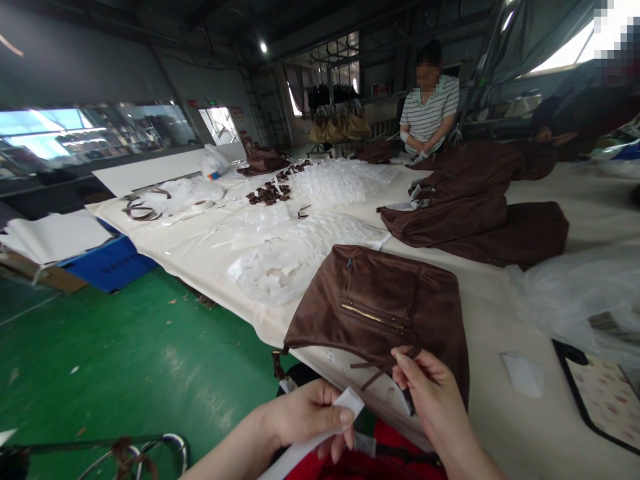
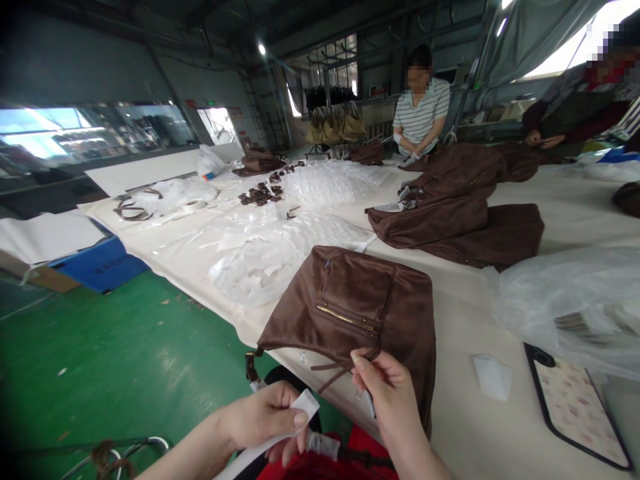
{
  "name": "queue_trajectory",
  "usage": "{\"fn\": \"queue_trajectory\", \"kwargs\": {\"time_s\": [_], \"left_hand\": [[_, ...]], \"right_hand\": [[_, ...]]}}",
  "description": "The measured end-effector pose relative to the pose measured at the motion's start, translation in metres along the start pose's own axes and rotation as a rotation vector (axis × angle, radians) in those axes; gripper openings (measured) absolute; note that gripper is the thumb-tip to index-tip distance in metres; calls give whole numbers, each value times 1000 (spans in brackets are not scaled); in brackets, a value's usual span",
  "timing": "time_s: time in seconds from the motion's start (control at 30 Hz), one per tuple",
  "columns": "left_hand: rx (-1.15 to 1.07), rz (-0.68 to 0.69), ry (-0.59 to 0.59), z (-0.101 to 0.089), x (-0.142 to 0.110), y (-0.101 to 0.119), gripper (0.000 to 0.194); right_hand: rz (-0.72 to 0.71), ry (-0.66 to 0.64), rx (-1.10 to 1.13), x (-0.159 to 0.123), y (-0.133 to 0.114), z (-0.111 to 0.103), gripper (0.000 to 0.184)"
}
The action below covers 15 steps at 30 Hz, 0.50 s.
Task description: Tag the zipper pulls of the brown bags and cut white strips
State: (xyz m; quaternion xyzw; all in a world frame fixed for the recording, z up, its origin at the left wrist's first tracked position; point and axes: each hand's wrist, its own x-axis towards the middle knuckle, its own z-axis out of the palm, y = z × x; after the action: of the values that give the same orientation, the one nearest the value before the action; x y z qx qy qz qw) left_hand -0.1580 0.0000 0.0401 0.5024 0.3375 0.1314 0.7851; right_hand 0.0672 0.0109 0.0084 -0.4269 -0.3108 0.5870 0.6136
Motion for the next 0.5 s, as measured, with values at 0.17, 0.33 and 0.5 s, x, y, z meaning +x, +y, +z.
{"fn": "queue_trajectory", "kwargs": {"time_s": [0.17, 0.33, 0.5], "left_hand": [[-137, -25, 83, -5, 7, -9, 59], [-123, -13, 101, -10, 12, -12, 60], [47, -7, 54, -13, 11, -5, 61]], "right_hand": [[3, -67, 13, -3, 2, -2, 20], [-25, -151, -25, -2, 3, -7, 14], [-12, -208, -115, 0, -3, -9, 13]]}}
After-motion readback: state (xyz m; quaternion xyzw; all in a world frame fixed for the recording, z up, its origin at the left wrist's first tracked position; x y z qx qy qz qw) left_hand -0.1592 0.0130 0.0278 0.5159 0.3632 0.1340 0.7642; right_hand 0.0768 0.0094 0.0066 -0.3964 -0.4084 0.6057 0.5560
